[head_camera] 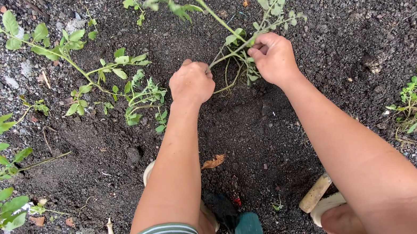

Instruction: The recorder is planting and adjusting small plants in the garden soil using their hands and a trowel.

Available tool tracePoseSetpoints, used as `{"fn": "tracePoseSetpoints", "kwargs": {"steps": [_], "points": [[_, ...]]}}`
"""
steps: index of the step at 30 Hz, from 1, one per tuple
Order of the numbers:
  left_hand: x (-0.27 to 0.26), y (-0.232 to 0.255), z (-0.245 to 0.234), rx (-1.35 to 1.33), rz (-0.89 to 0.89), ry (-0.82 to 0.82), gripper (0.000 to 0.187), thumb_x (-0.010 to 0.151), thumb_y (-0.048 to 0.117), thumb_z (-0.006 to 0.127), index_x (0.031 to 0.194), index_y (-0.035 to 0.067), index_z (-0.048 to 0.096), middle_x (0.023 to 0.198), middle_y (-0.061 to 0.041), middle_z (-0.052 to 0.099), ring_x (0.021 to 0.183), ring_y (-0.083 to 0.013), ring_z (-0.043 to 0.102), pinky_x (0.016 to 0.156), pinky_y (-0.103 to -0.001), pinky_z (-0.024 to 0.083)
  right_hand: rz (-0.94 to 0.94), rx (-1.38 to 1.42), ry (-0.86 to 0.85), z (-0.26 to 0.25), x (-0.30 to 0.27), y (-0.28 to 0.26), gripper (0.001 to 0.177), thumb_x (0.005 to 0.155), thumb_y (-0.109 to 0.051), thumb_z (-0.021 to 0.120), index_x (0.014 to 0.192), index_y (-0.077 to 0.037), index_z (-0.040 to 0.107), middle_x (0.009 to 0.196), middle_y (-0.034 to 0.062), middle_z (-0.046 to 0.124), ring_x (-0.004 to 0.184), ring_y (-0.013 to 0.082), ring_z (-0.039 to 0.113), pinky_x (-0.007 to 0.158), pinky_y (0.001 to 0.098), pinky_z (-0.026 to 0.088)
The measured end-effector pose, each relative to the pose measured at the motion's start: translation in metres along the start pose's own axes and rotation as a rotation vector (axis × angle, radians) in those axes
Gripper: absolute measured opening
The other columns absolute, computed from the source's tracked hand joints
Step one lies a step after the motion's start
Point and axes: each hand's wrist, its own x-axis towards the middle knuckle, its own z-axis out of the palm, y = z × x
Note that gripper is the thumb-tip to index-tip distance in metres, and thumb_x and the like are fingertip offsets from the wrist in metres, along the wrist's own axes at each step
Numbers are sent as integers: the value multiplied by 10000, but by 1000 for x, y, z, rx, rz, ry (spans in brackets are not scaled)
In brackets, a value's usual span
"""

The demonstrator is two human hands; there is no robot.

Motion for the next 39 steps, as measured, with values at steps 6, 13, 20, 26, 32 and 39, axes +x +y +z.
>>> {"fn": "tracePoseSetpoints", "kwargs": {"steps": [6,13,20,26,32,39], "points": [[2,14,-3,-180,92,160,76,884,177,719,916,125,764,1068,-112,689,936,-305,715,850,-437,576,208,162,14,-8,-11,-11,63,935,11,705,954,-48,698,896,57,701,730,116,672,623,267,621],[7,2,-7,-372,-40,135,204,950,255,685,879,69,729,829,-119,739,740,-249,725,758,-435,577,217,341,-48,-11,-24,-12,101,914,63,694,935,-33,668,900,95,713,730,150,706,628,281,625],[3,-20,1,-512,-35,161,188,900,243,720,843,64,737,733,-93,723,658,-201,683,697,-379,558,246,520,-198,0,-28,-1,134,953,84,607,1008,-39,606,1002,143,735,766,171,719,623,292,619],[-3,-23,-3,-532,-29,94,196,896,232,731,802,61,726,720,-88,717,649,-177,650,687,-375,552,263,540,-87,-16,-30,6,108,971,77,610,969,-31,602,993,155,741,761,181,718,629,301,619],[-5,-24,-6,-538,-29,40,180,876,222,743,793,63,734,725,-69,721,657,-157,652,694,-356,553,234,387,-80,-5,-35,1,80,958,16,678,952,-31,613,970,147,751,755,158,719,632,298,619],[-7,-24,-8,-535,-22,22,137,864,212,743,824,82,760,723,-62,712,650,-157,642,675,-356,542,28,37,-181,35,-25,-25,130,911,-35,756,1021,-54,689,849,73,675,703,148,602,619,312,536]]}}
